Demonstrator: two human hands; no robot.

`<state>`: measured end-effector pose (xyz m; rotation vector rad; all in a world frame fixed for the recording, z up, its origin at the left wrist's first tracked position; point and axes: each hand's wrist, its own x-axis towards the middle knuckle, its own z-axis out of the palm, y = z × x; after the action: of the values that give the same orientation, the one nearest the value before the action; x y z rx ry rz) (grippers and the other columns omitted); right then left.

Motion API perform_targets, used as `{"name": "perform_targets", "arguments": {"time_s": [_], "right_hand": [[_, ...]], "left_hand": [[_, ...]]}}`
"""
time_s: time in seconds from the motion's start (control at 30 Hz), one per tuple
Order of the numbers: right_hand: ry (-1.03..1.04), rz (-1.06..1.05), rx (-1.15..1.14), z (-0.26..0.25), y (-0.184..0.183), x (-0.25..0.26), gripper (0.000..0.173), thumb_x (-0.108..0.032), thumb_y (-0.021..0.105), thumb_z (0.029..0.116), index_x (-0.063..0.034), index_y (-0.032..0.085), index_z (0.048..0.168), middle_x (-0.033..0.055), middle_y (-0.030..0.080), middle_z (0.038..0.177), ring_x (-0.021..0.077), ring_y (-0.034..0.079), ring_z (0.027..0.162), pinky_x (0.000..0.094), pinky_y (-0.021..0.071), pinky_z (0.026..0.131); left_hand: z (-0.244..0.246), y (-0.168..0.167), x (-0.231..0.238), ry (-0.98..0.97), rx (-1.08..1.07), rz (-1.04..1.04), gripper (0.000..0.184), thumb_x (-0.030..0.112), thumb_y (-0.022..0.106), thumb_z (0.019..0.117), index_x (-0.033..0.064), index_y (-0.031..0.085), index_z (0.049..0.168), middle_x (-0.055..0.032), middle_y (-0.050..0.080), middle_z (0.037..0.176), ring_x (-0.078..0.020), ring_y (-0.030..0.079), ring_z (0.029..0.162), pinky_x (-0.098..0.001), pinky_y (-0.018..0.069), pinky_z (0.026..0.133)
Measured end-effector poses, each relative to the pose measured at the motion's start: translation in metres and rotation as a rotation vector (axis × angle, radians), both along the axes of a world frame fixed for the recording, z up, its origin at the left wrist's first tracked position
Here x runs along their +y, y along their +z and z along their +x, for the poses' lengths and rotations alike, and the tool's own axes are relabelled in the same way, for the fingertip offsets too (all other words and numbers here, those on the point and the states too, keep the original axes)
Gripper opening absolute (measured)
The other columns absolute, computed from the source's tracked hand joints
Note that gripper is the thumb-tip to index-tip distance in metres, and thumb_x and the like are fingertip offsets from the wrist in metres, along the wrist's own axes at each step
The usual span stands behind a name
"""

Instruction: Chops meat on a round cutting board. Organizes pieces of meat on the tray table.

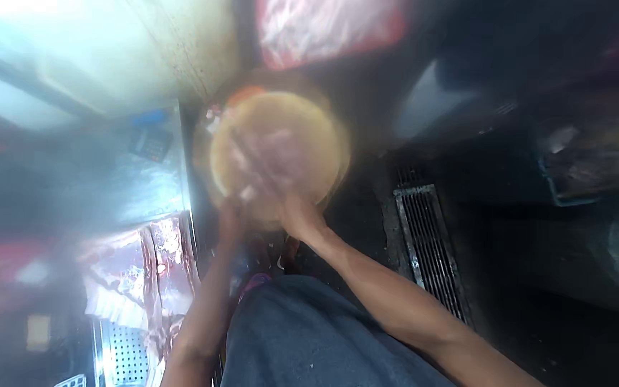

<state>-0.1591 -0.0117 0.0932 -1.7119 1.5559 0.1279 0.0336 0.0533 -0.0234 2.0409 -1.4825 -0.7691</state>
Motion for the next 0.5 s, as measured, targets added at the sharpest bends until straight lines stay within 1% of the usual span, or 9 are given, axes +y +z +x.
{"name": "perform_targets", "arguments": {"time_s": [0.03,0.07,0.13,0.17,0.27,0.33,0.4,0.47,0.5], "right_hand": [[-0.015,-0.037,-0.03,0.003,0.003,-0.001,0.038,-0.04,0.05,0.1068,-0.0049,0.06,0.117,0.0164,0.07,0.094,0.0352,0.071,0.092,0.0566,0.0574,0.08],[-0.006,-0.029,-0.041,0.004,-0.003,0.006,0.04,-0.04,0.049,0.107,-0.0048,0.059,0.121,0.0167,0.07,0.097,0.0351,0.072,0.094,0.0559,0.058,0.082],[0.076,0.097,0.022,0.005,-0.028,0.018,0.042,-0.035,0.046,0.1061,-0.0026,0.058,0.13,0.0197,0.07,0.111,0.0368,0.071,0.105,0.057,0.0573,0.089],[0.105,0.157,0.061,0.004,-0.037,0.023,0.041,-0.033,0.046,0.1056,-0.0011,0.057,0.128,0.021,0.068,0.116,0.0374,0.069,0.109,0.0574,0.0565,0.09],[0.067,0.163,0.047,0.001,-0.021,0.007,0.043,-0.032,0.049,0.106,0.0005,0.057,0.133,0.0228,0.064,0.127,0.0376,0.067,0.114,0.0563,0.0549,0.095],[0.027,0.088,0.002,0.002,0.001,0.005,0.041,-0.036,0.05,0.1059,-0.0023,0.06,0.128,0.02,0.067,0.118,0.0351,0.069,0.109,0.0539,0.0561,0.092],[0.008,0.019,-0.055,0.006,0.014,0.007,0.043,-0.04,0.048,0.1064,-0.0046,0.06,0.127,0.0174,0.07,0.108,0.0341,0.07,0.102,0.0535,0.057,0.088],[0.057,0.085,-0.055,0.012,0.001,0.019,0.045,-0.039,0.045,0.1073,-0.0031,0.057,0.132,0.0186,0.07,0.108,0.0361,0.07,0.102,0.0559,0.0567,0.088],[0.099,0.155,-0.027,0.014,-0.014,0.026,0.044,-0.037,0.045,0.1074,-0.0011,0.058,0.13,0.0208,0.07,0.111,0.0383,0.07,0.106,0.0583,0.0563,0.089]], "left_hand": [[0.001,-0.001,-0.002,0.037,0.02,-0.023,0.027,0.023,0.069,0.0965,0.0035,0.069,0.115,-0.0146,0.065,0.121,-0.0219,0.068,0.101,-0.0398,0.0596,0.09],[0.0,-0.003,0.0,0.064,0.025,-0.028,0.027,0.023,0.07,0.0956,0.0027,0.068,0.114,-0.0155,0.064,0.119,-0.0225,0.068,0.099,-0.0396,0.0595,0.088],[-0.004,-0.007,-0.002,0.064,-0.01,0.006,0.029,0.023,0.068,0.0968,0.0015,0.069,0.117,-0.0171,0.065,0.123,-0.0248,0.067,0.106,-0.0398,0.0575,0.094],[-0.005,-0.008,-0.003,0.047,-0.043,0.019,0.029,0.022,0.067,0.0972,0.0017,0.07,0.117,-0.0168,0.065,0.124,-0.0248,0.067,0.107,-0.0394,0.0572,0.095],[-0.004,0.0,-0.015,-0.011,-0.061,0.036,0.03,0.022,0.064,0.099,0.0004,0.07,0.118,-0.0175,0.066,0.124,-0.0263,0.068,0.107,-0.041,0.056,0.097],[0.002,-0.003,-0.004,-0.027,-0.011,0.025,0.03,0.027,0.063,0.1002,0.0034,0.071,0.118,-0.014,0.067,0.123,-0.0213,0.069,0.104,-0.0384,0.058,0.094],[0.006,-0.001,0.006,0.047,0.046,-0.045,0.03,0.03,0.065,0.0992,0.0038,0.072,0.113,-0.0122,0.068,0.117,-0.0161,0.069,0.091,-0.0334,0.0603,0.083],[0.004,0.004,0.012,0.14,0.04,-0.101,0.026,0.023,0.067,0.0964,0.0003,0.07,0.109,-0.015,0.066,0.111,-0.0163,0.068,0.082,-0.0327,0.0608,0.075],[-0.002,0.007,0.013,0.151,0.007,-0.083,0.026,0.02,0.067,0.0957,-0.001,0.069,0.11,-0.017,0.066,0.113,-0.0178,0.068,0.083,-0.0333,0.0606,0.075]]}}
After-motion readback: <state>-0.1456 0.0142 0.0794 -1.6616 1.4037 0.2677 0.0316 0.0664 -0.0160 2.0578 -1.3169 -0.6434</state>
